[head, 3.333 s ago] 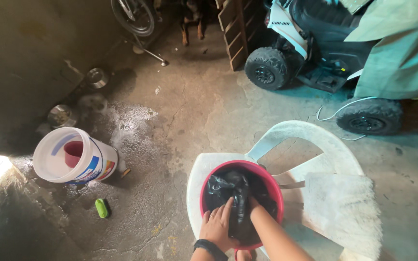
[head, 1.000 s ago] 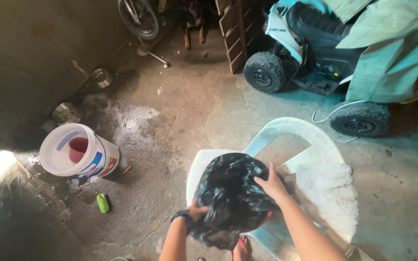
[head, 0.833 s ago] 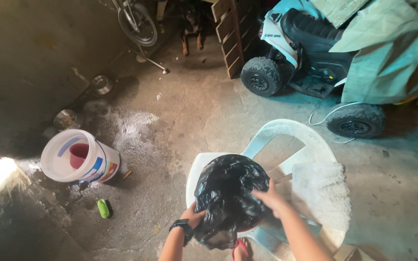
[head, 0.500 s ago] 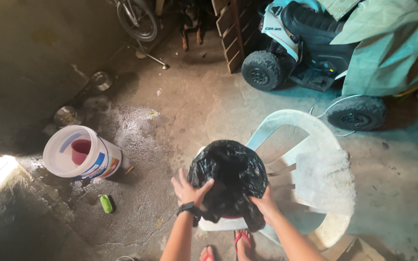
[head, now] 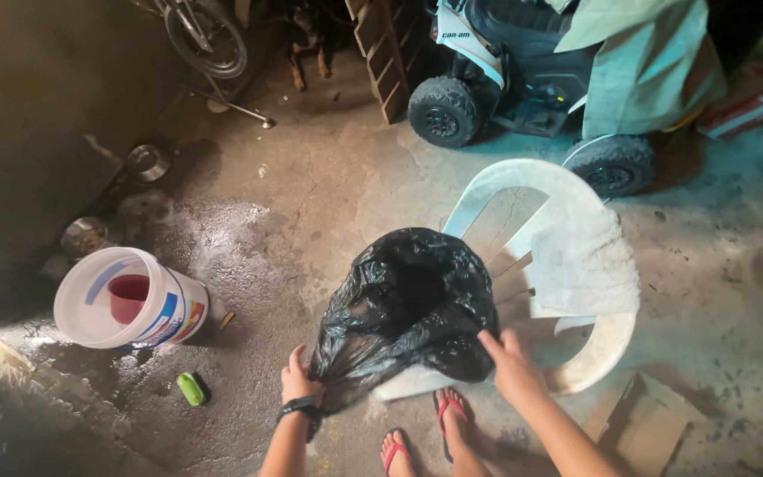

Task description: The person lines several buckets with plastic bags in a cluttered garage. They place a black bag into a white bucket, then a white bag into a grey bucket, and finally a black bag into a pink bucket, adjusting each to fit the container.

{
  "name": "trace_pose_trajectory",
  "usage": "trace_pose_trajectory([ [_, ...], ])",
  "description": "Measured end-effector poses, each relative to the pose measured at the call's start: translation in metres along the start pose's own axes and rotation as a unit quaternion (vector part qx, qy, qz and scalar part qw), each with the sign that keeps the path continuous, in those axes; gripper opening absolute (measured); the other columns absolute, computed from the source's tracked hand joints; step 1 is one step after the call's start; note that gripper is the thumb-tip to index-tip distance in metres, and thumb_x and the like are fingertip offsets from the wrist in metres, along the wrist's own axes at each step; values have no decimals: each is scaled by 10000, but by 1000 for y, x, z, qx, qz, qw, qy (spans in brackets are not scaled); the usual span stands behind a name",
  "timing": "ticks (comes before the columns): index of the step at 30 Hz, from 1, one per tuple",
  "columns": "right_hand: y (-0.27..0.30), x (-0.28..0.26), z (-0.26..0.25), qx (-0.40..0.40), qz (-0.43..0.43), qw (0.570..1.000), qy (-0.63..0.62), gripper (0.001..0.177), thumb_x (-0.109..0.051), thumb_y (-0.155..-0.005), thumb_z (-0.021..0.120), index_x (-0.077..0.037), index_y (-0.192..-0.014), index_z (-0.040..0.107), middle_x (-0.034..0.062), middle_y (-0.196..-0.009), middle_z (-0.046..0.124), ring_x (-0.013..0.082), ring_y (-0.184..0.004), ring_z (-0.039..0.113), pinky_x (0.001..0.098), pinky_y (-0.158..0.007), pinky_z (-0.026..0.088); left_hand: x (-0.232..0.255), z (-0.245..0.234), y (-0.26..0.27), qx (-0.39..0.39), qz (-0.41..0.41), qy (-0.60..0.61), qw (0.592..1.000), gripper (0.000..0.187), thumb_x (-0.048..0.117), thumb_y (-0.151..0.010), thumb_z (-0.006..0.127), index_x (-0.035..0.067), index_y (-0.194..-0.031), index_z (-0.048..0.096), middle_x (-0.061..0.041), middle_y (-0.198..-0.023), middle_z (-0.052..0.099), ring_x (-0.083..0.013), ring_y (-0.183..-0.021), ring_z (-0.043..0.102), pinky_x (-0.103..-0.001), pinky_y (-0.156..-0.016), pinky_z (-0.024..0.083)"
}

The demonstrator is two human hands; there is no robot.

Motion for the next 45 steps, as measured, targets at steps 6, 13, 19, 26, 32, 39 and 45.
trace_pose_trajectory([
  [6,-10,-93,-28,168,-104,971,-134,776,-208,-770,875,-132,-1496,612,108,-1411,629,364,-1242,624,508,-1022,481,15,5,-3,-114,-58,316,940,1302,-75,-618,906,329,-1654,230,-207,-1384,635,-352,-1225,687,-445,-1017,596],
  [13,61,-53,22,245,-166,954,-49,429,-130,-795,786,-129,-1224,768,53,-1296,727,298,-1277,637,521,-1135,439,32,43,17,-198,51,444,872,662,49,-779,797,178,-1404,621,-169,-1319,731,-354,-1203,732,-479,-970,627],
  [19,69,-57,-15,76,-59,992,-80,459,-266,-841,849,-143,-1276,772,69,-1261,725,324,-1182,644,491,-1009,484,1,30,16,-153,29,74,985,617,177,-752,909,203,-1351,760,-133,-1333,728,-313,-1336,672,-439,-1171,533],
  [26,-64,-108,-45,102,-123,969,-189,416,-205,-966,732,-129,-1373,692,132,-1379,705,355,-1243,697,416,-1013,580,140,-22,73,115,241,176,947,538,214,-901,801,224,-1424,677,-205,-1651,427,-356,-1438,536,-467,-1222,444],
  [32,-143,-105,49,-246,-54,958,139,707,-397,-950,765,-300,-1603,514,149,-1617,492,425,-1478,474,542,-1159,416,180,7,90,-58,295,-132,945,799,436,-852,881,379,-1585,569,-154,-1815,169,-448,-1641,214,-740,-1204,183],
  [39,-233,-104,139,-181,-69,981,14,673,-374,-925,795,-257,-1546,562,149,-1593,517,412,-1455,502,521,-1155,428,133,51,71,-115,210,-129,962,918,475,-777,941,451,-1616,569,-150,-1864,93,-452,-1655,185,-722,-1193,198],
  [45,-236,-81,194,-220,-93,971,-7,646,-354,-903,821,-221,-1496,604,149,-1573,539,401,-1436,527,503,-1151,438,97,112,74,-108,196,2,975,954,376,-715,935,255,-1563,515,-273,-1715,300,-486,-1511,425,-583,-1176,389],
])
Point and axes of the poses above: each hand's wrist, its own y-axis away from the middle knuckle, its own z-axis out of the palm, x = y × z, the point moved 3 cm from there along -y, towards the middle knuckle
